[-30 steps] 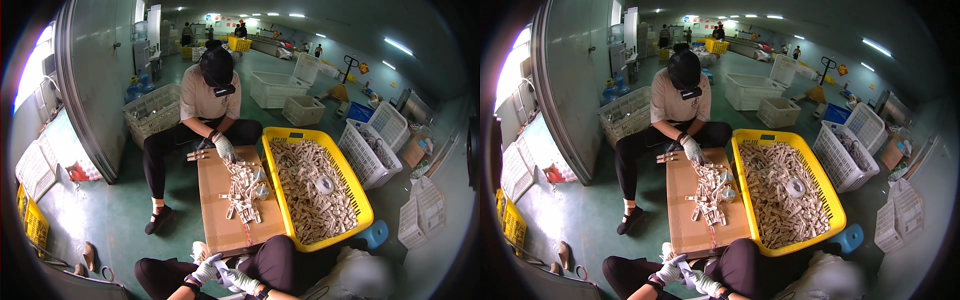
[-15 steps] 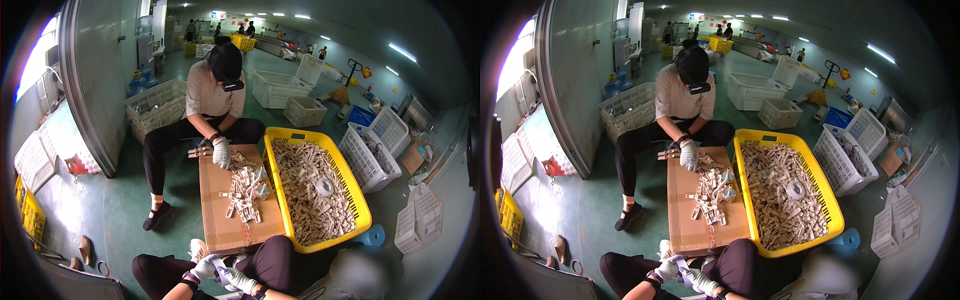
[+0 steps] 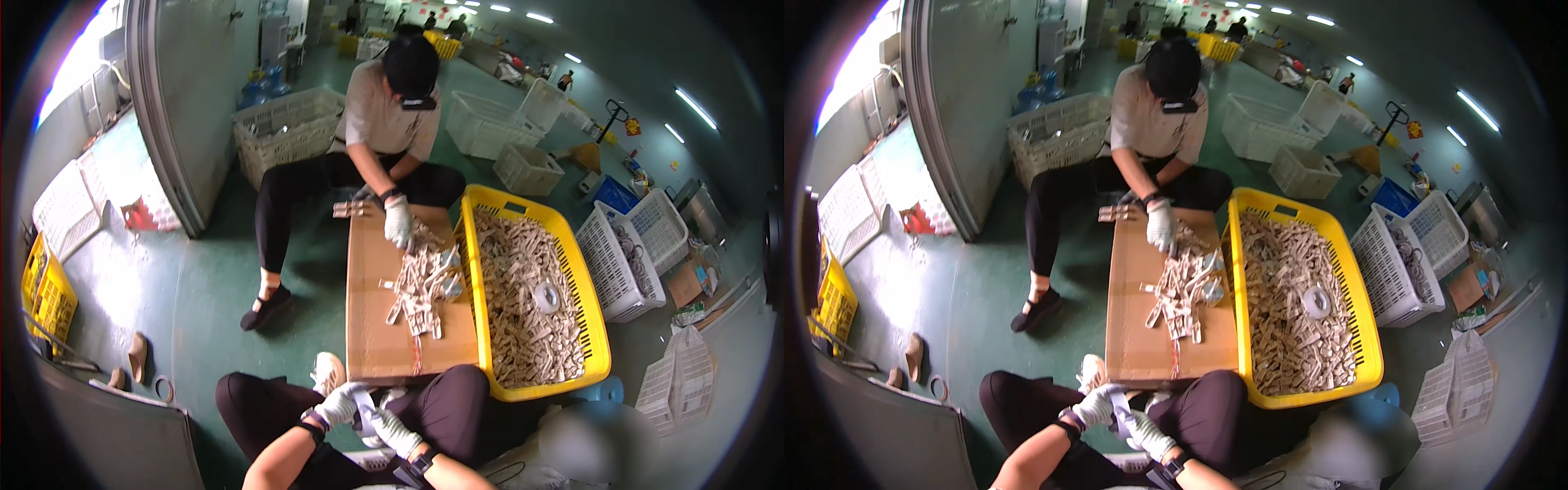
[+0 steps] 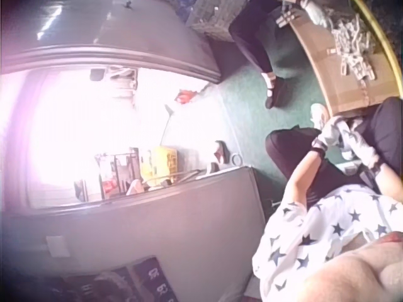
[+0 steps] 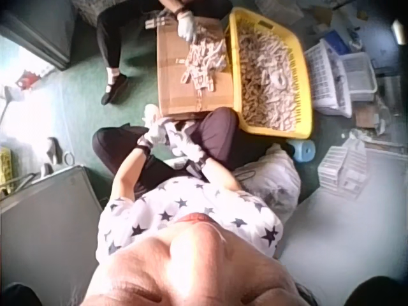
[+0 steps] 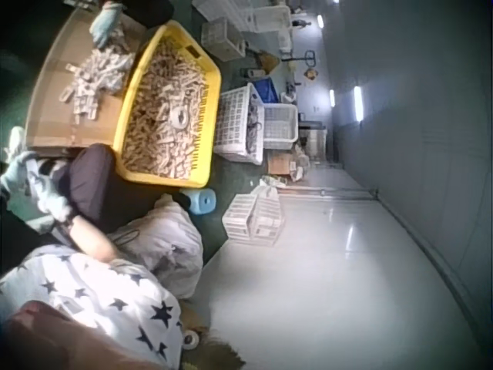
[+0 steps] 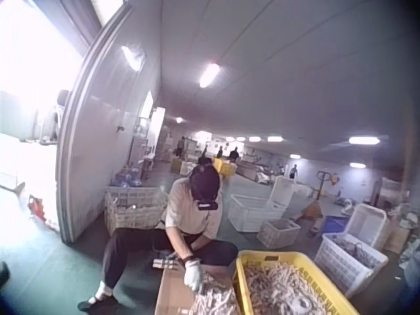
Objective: Sorting wooden clothespins and bundling them into groups on a cardboard box.
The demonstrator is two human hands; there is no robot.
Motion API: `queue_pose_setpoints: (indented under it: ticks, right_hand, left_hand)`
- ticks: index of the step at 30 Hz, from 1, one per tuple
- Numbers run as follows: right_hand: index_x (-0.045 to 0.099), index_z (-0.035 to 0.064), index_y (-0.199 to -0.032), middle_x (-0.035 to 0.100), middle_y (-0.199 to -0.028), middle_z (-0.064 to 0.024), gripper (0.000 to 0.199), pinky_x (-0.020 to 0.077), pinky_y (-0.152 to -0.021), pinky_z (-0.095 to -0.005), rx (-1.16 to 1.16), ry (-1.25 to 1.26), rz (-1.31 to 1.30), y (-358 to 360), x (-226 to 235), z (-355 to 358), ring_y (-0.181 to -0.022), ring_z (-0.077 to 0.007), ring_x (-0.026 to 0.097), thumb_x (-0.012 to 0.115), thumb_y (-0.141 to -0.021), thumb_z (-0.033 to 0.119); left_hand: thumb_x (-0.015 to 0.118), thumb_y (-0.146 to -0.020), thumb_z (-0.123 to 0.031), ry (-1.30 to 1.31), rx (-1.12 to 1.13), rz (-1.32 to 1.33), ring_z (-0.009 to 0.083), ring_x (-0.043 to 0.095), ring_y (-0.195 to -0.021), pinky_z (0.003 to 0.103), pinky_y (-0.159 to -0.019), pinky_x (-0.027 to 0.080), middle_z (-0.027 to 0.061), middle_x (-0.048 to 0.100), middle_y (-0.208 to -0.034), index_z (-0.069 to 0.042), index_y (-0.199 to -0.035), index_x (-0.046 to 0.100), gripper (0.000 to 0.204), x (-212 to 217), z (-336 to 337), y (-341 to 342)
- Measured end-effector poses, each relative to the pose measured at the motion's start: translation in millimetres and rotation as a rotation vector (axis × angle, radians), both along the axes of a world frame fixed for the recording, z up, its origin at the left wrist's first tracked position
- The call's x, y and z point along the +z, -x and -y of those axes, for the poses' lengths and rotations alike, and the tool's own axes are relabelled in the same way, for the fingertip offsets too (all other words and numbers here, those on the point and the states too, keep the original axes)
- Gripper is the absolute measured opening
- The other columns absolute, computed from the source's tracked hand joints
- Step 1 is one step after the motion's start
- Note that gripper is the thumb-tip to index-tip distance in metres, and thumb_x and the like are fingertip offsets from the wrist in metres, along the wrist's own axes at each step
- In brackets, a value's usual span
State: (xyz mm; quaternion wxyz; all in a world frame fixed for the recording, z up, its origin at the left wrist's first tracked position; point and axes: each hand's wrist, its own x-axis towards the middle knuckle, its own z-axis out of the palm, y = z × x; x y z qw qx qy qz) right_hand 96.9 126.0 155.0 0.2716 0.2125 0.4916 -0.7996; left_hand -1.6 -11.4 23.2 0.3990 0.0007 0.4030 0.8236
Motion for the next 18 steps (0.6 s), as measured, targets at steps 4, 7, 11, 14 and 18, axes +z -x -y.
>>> queue_pose_setpoints:
  ticks: [4,7,11,14,18]
  right_hand:
    - [0.064,0.0121,-0.107,0.060,-0.086,0.0013,0.028,0.0456,-0.070,-0.0296,0.053,-0.400,-0.207,-3,-34,-4,-0.082,-0.0121,0.054,0.061,-0.092,0.035]
    - [0.061,0.0024,-0.107,0.063,-0.092,-0.0130,0.024,0.0487,-0.075,-0.0376,0.209,-0.686,-0.349,9,-22,-21,-0.084,-0.0262,0.060,0.062,-0.089,0.018]
    - [0.062,0.0009,-0.104,0.064,-0.096,-0.0158,0.025,0.0501,-0.081,-0.0367,0.241,-1.218,-0.811,39,35,-35,-0.089,-0.0286,0.063,0.065,-0.084,0.015]
    - [0.063,0.0044,-0.106,0.065,-0.098,-0.0163,0.025,0.0518,-0.079,-0.0387,0.117,-1.238,-0.725,66,45,-83,-0.086,-0.0304,0.065,0.062,-0.085,0.018]
    - [0.063,0.0007,-0.101,0.064,-0.093,-0.0165,0.019,0.0503,-0.080,-0.0371,0.204,-1.246,-0.750,88,57,-100,-0.087,-0.0315,0.062,0.057,-0.085,0.009]
  left_hand:
    - [0.058,-0.088,0.001,-0.147,-0.044,0.155,0.0127,0.058,-0.085,0.028,-0.078,0.048,0.0012,0.063,-0.094,-0.005,-0.116,0.061,0.029,6,-3,8]
    - [0.063,-0.087,-0.008,0.042,0.048,0.037,0.0179,0.060,-0.074,0.035,-0.074,0.050,0.0042,0.063,-0.080,-0.003,-0.101,0.061,0.015,2,-10,-1]
    - [0.065,-0.085,-0.007,-0.015,0.100,0.027,0.0188,0.064,-0.081,0.039,-0.081,0.052,0.0068,0.067,-0.088,-0.003,-0.102,0.060,0.018,-36,3,-10]
    - [0.066,-0.085,-0.008,-0.112,0.036,0.395,0.0165,0.062,-0.076,0.034,-0.075,0.050,0.0033,0.065,-0.083,-0.005,-0.100,0.062,0.016,42,-12,2]
    - [0.067,-0.084,-0.012,-0.116,0.025,0.474,0.0140,0.060,-0.069,0.031,-0.069,0.049,0.0003,0.064,-0.078,-0.006,-0.097,0.065,0.014,62,-6,5]
